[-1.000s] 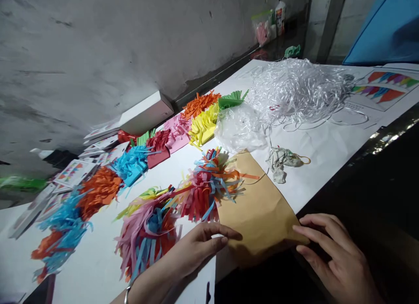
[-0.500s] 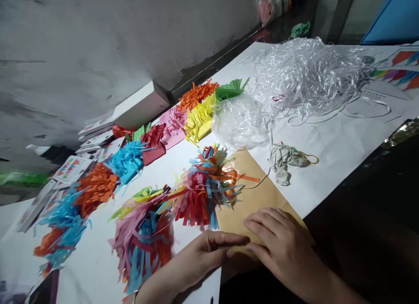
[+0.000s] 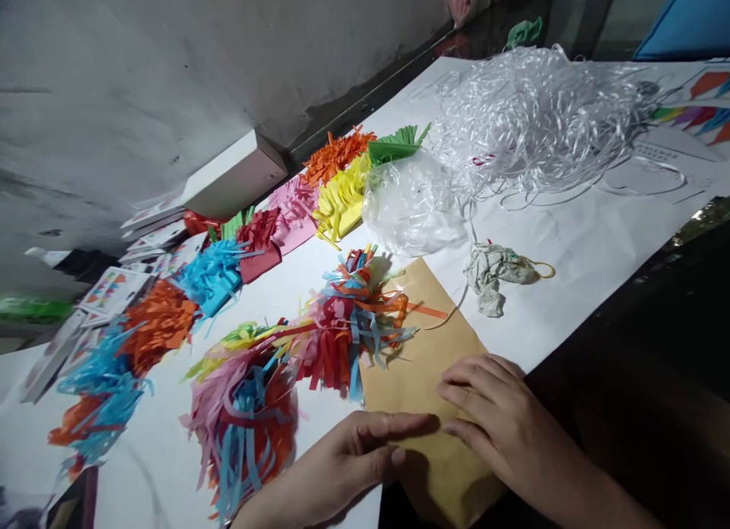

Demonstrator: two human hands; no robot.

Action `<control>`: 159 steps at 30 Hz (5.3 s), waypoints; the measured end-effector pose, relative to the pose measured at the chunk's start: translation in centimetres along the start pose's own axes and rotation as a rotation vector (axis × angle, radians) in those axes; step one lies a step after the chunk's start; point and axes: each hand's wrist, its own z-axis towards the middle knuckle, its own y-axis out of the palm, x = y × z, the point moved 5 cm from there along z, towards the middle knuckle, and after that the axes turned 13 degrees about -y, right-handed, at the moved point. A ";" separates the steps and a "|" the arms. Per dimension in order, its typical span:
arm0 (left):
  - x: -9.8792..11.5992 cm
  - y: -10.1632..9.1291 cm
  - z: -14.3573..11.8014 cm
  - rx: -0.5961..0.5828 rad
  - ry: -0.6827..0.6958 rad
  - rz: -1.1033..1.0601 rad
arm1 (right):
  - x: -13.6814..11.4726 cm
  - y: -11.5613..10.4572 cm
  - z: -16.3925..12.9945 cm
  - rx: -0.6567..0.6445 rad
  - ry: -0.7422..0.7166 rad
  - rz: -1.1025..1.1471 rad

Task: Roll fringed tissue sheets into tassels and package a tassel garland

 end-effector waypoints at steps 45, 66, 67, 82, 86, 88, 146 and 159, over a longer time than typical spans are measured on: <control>2.0 0.9 -1.6 -0.025 0.230 0.255 | 0.4 -0.6 1.5 -0.134 -0.043 0.192; 1.0 1.1 -0.9 -0.093 0.144 0.046 | -1.8 -0.9 0.2 0.003 -0.308 -0.084; 0.7 1.0 -0.8 -0.077 0.138 0.038 | -1.8 -0.9 0.0 0.003 -0.310 -0.077; 0.6 -0.1 -0.5 0.114 0.166 0.280 | -0.7 -0.7 -0.2 0.062 -0.088 -0.111; 0.9 0.3 -0.6 0.096 0.196 0.297 | -1.0 -0.6 0.3 0.092 -0.144 -0.125; 1.0 0.3 -0.7 0.106 0.208 0.298 | -1.3 -0.8 0.1 0.123 -0.204 -0.142; -4.7 -6.3 -15.3 0.891 0.598 -0.196 | -14.4 5.1 11.5 -0.167 -0.302 0.201; -4.5 -6.3 -14.6 0.878 0.563 -0.148 | -14.3 5.0 9.2 -0.040 -0.499 0.128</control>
